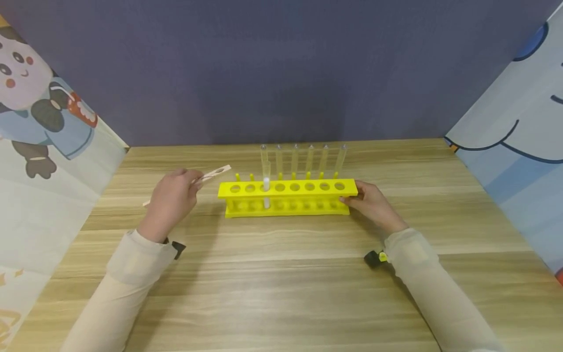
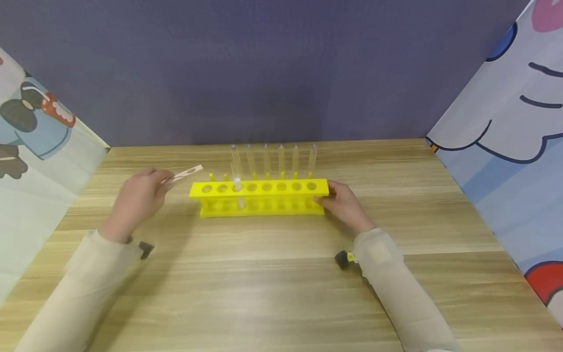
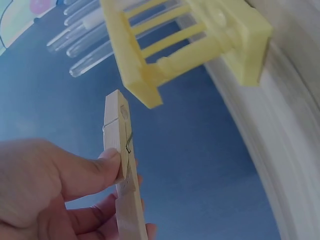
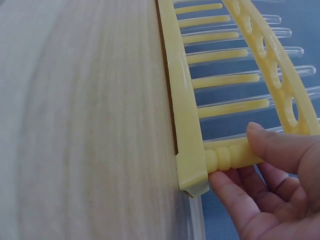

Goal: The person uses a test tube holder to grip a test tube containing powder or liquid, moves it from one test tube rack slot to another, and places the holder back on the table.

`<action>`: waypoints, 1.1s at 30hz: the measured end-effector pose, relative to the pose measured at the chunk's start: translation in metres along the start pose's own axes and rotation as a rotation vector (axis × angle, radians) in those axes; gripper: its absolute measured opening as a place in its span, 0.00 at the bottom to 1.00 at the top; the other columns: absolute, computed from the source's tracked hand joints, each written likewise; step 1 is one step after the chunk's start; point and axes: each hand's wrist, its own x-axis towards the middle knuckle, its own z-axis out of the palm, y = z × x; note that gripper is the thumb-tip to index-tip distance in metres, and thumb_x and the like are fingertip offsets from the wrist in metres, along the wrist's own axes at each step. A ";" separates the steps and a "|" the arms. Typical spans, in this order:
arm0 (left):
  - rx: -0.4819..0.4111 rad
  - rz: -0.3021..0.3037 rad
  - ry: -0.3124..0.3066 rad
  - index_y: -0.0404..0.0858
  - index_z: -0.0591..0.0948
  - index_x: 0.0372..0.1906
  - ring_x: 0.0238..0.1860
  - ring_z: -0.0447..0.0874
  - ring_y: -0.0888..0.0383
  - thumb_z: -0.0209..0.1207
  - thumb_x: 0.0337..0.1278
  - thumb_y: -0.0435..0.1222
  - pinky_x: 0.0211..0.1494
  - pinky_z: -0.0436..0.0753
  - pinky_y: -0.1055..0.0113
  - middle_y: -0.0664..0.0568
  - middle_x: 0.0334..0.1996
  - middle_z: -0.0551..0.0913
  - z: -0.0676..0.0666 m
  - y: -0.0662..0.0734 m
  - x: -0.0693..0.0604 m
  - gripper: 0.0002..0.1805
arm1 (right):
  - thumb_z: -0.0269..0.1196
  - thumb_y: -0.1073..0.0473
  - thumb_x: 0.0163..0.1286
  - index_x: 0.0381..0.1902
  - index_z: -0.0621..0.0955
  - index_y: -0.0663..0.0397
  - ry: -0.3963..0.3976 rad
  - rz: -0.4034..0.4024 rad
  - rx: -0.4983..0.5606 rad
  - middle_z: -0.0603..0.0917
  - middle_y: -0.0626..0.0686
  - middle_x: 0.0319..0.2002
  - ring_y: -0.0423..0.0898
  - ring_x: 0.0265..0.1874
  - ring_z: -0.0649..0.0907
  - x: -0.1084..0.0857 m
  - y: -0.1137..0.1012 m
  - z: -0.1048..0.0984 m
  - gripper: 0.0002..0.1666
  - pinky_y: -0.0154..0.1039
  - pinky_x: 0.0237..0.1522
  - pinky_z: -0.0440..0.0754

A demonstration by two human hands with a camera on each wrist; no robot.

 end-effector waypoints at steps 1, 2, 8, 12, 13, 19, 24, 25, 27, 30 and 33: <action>-0.005 0.008 0.011 0.27 0.81 0.45 0.35 0.79 0.40 0.58 0.56 0.25 0.36 0.78 0.48 0.34 0.37 0.81 -0.001 0.002 0.000 0.12 | 0.61 0.61 0.66 0.63 0.69 0.63 0.000 0.000 0.000 0.76 0.60 0.57 0.53 0.53 0.77 0.000 0.000 0.000 0.28 0.34 0.49 0.78; -0.009 0.016 0.021 0.27 0.81 0.45 0.36 0.78 0.39 0.58 0.56 0.24 0.38 0.77 0.48 0.34 0.37 0.81 -0.001 0.003 0.000 0.12 | 0.61 0.61 0.66 0.63 0.69 0.63 -0.001 0.001 0.000 0.76 0.60 0.57 0.53 0.53 0.77 0.000 0.000 0.000 0.28 0.35 0.50 0.77; -0.040 0.066 0.073 0.27 0.81 0.47 0.40 0.77 0.38 0.58 0.55 0.23 0.43 0.76 0.47 0.35 0.38 0.81 -0.005 0.014 0.000 0.13 | 0.61 0.62 0.66 0.63 0.69 0.63 -0.002 0.008 0.007 0.76 0.60 0.57 0.53 0.53 0.77 0.000 0.000 0.000 0.28 0.40 0.53 0.76; -0.057 0.083 0.103 0.28 0.82 0.47 0.42 0.76 0.39 0.58 0.57 0.24 0.46 0.76 0.47 0.35 0.39 0.81 -0.007 0.022 -0.001 0.13 | 0.60 0.62 0.66 0.63 0.69 0.63 -0.001 0.014 0.004 0.76 0.60 0.58 0.53 0.54 0.76 -0.001 -0.001 0.001 0.28 0.41 0.53 0.76; -0.060 0.087 0.113 0.28 0.82 0.47 0.42 0.76 0.39 0.58 0.57 0.24 0.46 0.76 0.47 0.35 0.40 0.81 -0.007 0.023 0.000 0.12 | 0.60 0.62 0.66 0.63 0.69 0.63 -0.001 0.016 0.004 0.75 0.60 0.58 0.53 0.54 0.76 -0.001 -0.001 0.001 0.28 0.41 0.53 0.76; -0.067 0.111 0.160 0.28 0.82 0.45 0.41 0.76 0.40 0.58 0.56 0.23 0.45 0.75 0.50 0.36 0.39 0.81 -0.008 0.031 0.001 0.11 | 0.60 0.62 0.67 0.63 0.69 0.63 0.000 0.018 -0.008 0.75 0.60 0.58 0.54 0.54 0.76 -0.001 -0.002 0.001 0.28 0.45 0.55 0.76; -0.085 0.138 0.201 0.29 0.83 0.44 0.38 0.75 0.41 0.59 0.55 0.23 0.43 0.75 0.52 0.37 0.37 0.81 -0.007 0.038 0.005 0.12 | 0.60 0.62 0.66 0.63 0.69 0.63 0.003 0.018 -0.011 0.75 0.60 0.58 0.54 0.54 0.76 0.000 -0.001 0.001 0.28 0.44 0.54 0.76; -0.091 0.144 0.213 0.29 0.83 0.44 0.38 0.75 0.41 0.60 0.54 0.22 0.42 0.75 0.52 0.37 0.36 0.81 -0.006 0.040 0.006 0.12 | 0.61 0.62 0.66 0.63 0.68 0.62 0.003 0.019 -0.011 0.75 0.60 0.58 0.54 0.54 0.76 0.000 -0.001 0.001 0.29 0.44 0.55 0.76; -0.105 0.154 0.238 0.30 0.84 0.44 0.36 0.74 0.42 0.60 0.53 0.22 0.41 0.74 0.53 0.38 0.35 0.81 -0.005 0.043 0.009 0.12 | 0.61 0.62 0.66 0.63 0.68 0.62 0.003 0.020 -0.010 0.75 0.60 0.58 0.54 0.54 0.76 0.000 0.000 0.001 0.29 0.45 0.56 0.75; -0.127 0.168 0.271 0.31 0.85 0.44 0.35 0.74 0.42 0.61 0.53 0.23 0.39 0.73 0.55 0.39 0.34 0.81 -0.004 0.048 0.012 0.12 | 0.61 0.62 0.66 0.64 0.68 0.62 0.004 0.021 -0.006 0.75 0.60 0.59 0.54 0.55 0.76 0.000 0.000 0.001 0.29 0.46 0.56 0.75; -0.142 0.188 0.289 0.31 0.85 0.44 0.34 0.73 0.43 0.61 0.53 0.23 0.38 0.73 0.55 0.39 0.33 0.81 -0.003 0.052 0.016 0.12 | 0.61 0.62 0.66 0.63 0.69 0.62 0.005 0.015 0.001 0.74 0.60 0.59 0.53 0.54 0.76 0.001 0.000 0.001 0.29 0.43 0.56 0.75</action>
